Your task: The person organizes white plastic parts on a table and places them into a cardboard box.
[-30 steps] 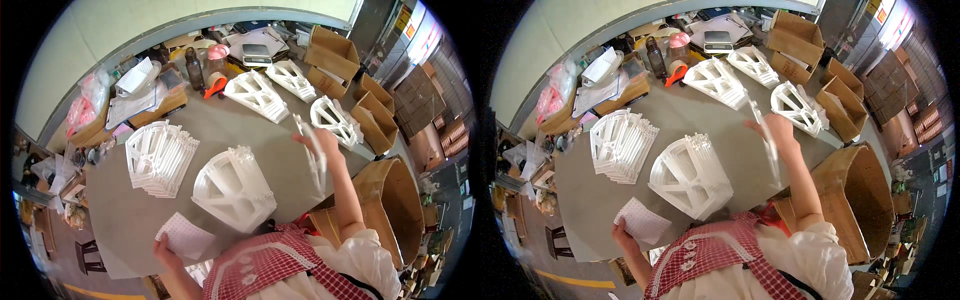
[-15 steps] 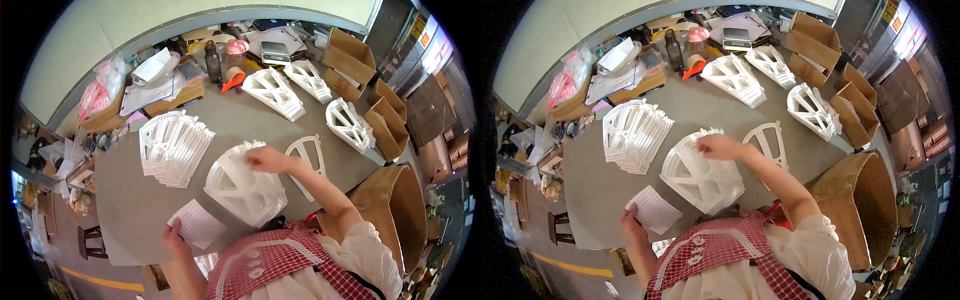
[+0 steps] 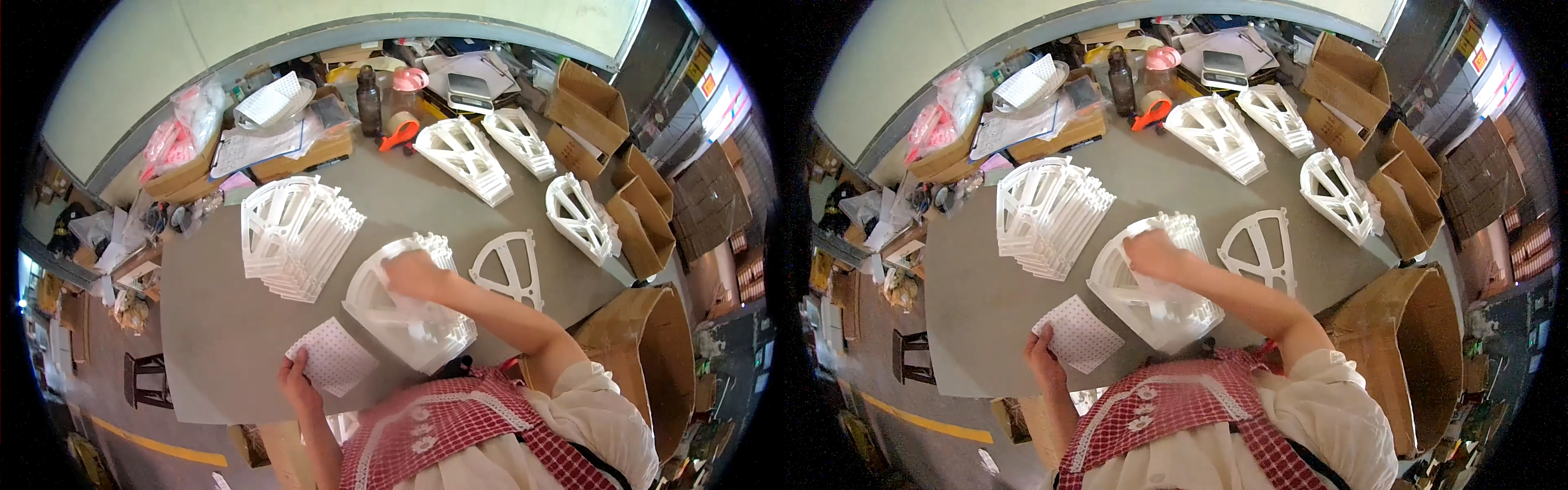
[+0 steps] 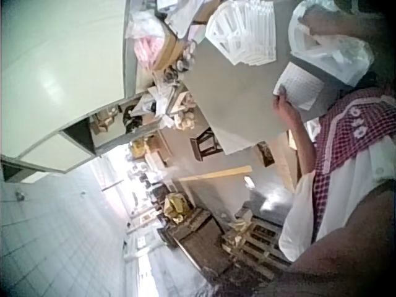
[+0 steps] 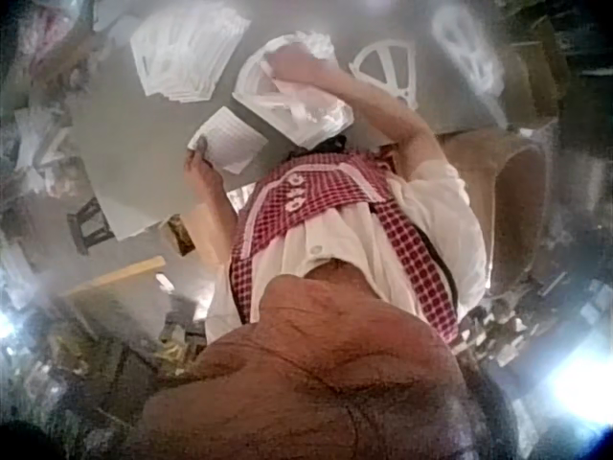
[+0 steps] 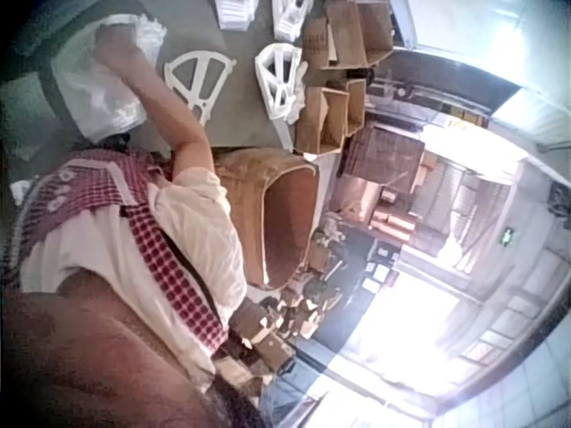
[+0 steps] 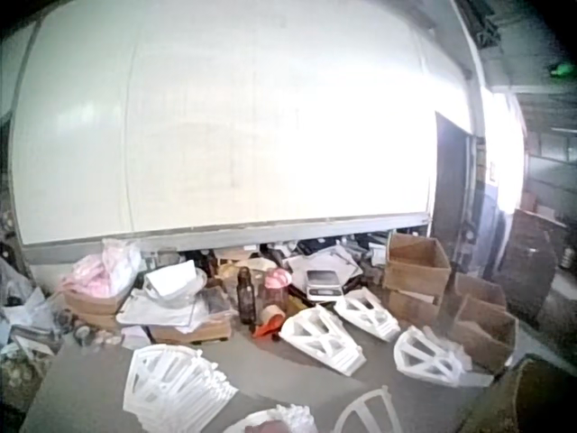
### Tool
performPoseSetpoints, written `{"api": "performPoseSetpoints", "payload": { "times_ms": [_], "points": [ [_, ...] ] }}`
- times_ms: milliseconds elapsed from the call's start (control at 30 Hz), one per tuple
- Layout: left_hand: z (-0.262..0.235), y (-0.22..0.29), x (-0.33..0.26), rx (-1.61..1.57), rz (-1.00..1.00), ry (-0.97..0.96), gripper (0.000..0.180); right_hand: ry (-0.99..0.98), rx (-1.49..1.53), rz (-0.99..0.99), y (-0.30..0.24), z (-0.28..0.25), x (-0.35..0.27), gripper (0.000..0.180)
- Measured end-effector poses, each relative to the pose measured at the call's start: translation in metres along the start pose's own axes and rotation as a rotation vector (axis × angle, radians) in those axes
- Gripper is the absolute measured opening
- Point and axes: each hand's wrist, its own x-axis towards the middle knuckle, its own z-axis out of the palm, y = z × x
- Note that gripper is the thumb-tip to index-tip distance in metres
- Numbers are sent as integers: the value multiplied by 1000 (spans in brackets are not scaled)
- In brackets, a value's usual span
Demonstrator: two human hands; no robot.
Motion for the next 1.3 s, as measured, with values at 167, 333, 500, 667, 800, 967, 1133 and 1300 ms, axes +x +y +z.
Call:
{"api": "performPoseSetpoints", "payload": {
  "times_ms": [167,333,500,667,800,967,1133,1300],
  "points": [
    [7,1,2,40,43,-56,22,-110,115,216,6,-5,-5,51],
    [15,2,2,69,84,-116,25,-16,272,255,-10,9,-26,52],
    [49,37,-27,55,99,-76,27,129,380,486,12,-44,-78,46],
    [53,37,-29,134,94,-181,24,209,295,714,99,-24,-146,45],
    [63,32,-28,274,143,-229,21,145,131,826,152,23,-183,49],
    [91,35,-38,513,209,-318,20,201,43,745,106,-11,-172,46],
    [109,42,-53,772,349,-349,22,522,472,-16,-7,-57,-124,25],
    [122,54,-72,829,427,-384,20,484,454,-343,-64,-67,-92,19]
  ]
}}
